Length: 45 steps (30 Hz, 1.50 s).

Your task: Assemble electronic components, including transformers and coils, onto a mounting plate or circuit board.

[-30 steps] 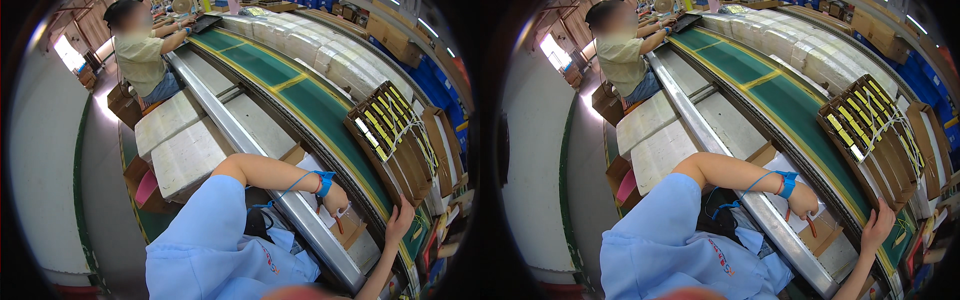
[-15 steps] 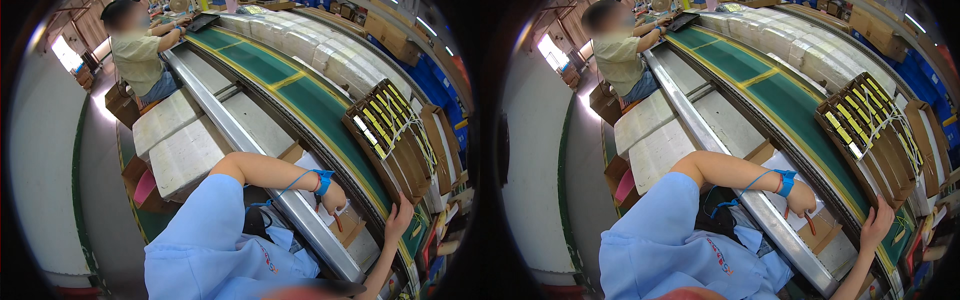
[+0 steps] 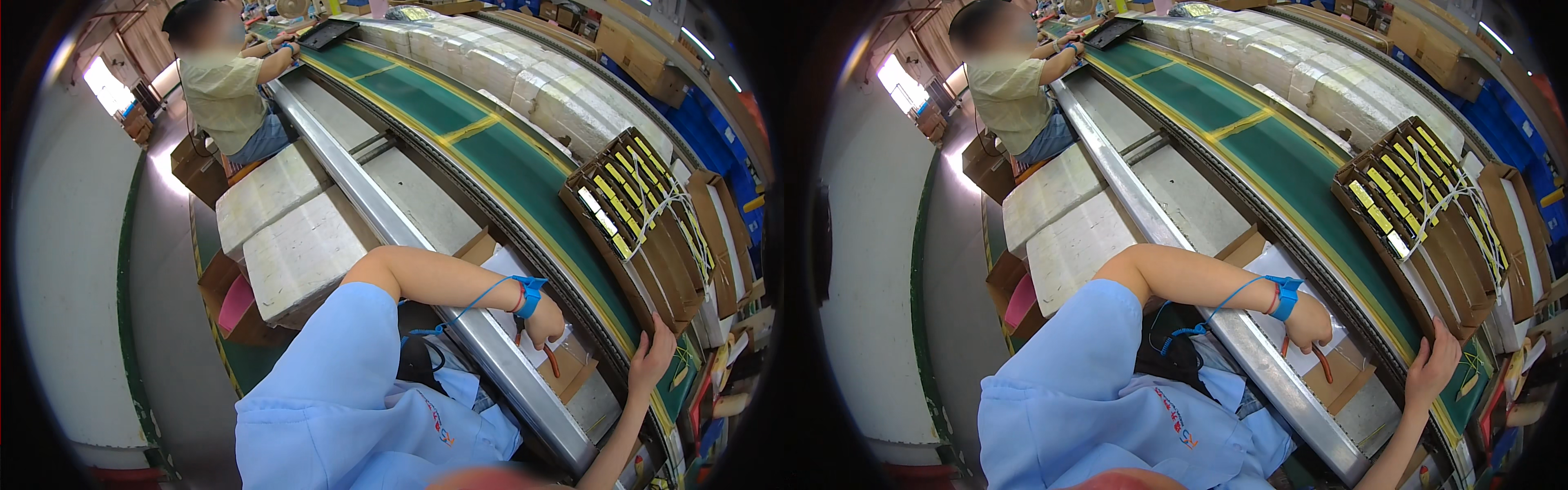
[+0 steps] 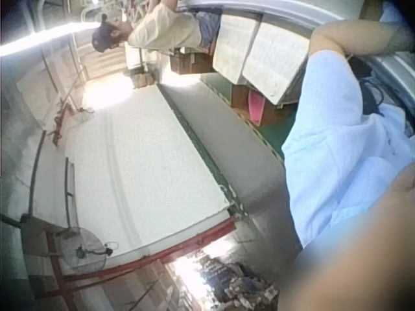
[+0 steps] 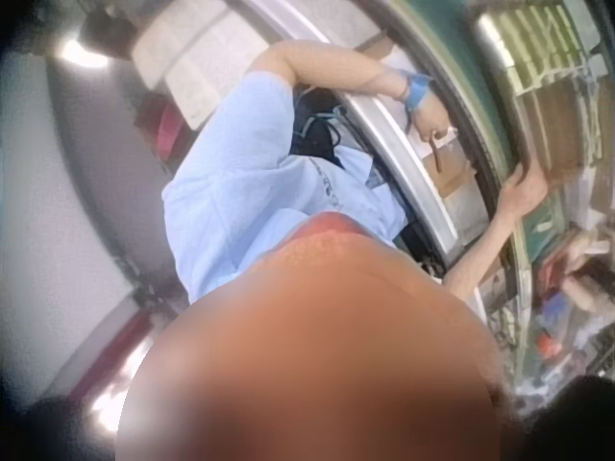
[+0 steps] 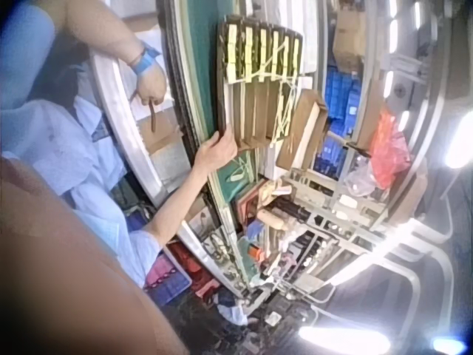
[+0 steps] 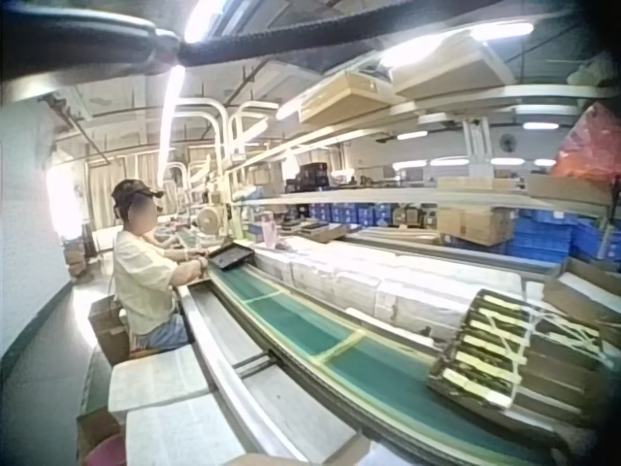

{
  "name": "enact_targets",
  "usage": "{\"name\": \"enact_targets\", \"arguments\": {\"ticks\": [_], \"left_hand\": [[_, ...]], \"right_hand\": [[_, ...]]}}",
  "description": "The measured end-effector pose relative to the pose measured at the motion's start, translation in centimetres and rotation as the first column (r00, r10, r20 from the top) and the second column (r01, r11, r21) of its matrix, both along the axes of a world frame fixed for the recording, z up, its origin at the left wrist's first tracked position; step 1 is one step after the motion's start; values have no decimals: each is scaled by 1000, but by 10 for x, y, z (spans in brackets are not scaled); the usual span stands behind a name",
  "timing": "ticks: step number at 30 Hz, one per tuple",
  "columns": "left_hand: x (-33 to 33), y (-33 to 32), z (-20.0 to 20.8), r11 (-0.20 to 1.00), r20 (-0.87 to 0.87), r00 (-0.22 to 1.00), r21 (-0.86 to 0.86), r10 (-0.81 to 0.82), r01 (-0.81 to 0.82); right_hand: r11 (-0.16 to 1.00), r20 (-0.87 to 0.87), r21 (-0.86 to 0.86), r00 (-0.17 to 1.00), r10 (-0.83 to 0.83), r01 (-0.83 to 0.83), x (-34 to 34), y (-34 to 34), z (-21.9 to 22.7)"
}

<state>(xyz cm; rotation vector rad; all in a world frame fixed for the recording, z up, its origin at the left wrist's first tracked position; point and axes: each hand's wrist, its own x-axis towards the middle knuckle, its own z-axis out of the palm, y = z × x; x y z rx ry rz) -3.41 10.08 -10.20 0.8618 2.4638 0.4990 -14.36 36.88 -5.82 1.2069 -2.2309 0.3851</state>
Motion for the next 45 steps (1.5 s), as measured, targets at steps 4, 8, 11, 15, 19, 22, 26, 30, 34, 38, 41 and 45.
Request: {"name": "enact_targets", "arguments": {"ticks": [4,8,11,15,19,22,26,30,34,38,41,45], "left_hand": [[-1,-1,0,1000,-3,1000,9,-6,6],[-1,-1,2,1000,6,1000,-15,-9,9],[0,-1,-3,1000,8,1000,-23,-13,13],[1,0,-14,999,-2,1000,-27,-21,21],[-5,3,-9,998,-25,998,-10,-57,57],[-1,-5,0,1000,27,1000,-9,-5,5],[-6,-7,14,997,108,994,-80,3,6],[-6,-15,6,1000,106,994,-19,23,-21],[1,-15,7,997,95,995,62,31,-37],[5,-11,16,997,140,988,46,63,-70],[4,-10,16,995,132,989,63,64,-72],[-1,-8,15,996,133,990,65,51,-60]], "right_hand": [[1000,-8,3,1000,-5,5,0,-1,1],[1000,-6,1,1000,0,0,0,0,1],[1000,-9,2,1000,11,-11,2,-1,2],[1000,6,8,1000,6,-6,7,-2,3],[1000,-39,-4,999,6,-7,1,10,-2],[1000,-9,-2,1000,4,-4,1,-2,4],[998,-53,-57,998,-24,21,2,-9,16],[996,-8,-92,1000,10,-11,-1,-9,12],[991,-38,-133,999,0,-5,4,-8,6],[987,1,-162,1000,13,-13,7,-7,4],[987,9,-159,1000,12,-11,8,-6,7],[988,21,-153,1000,2,1,7,-4,7]]}}
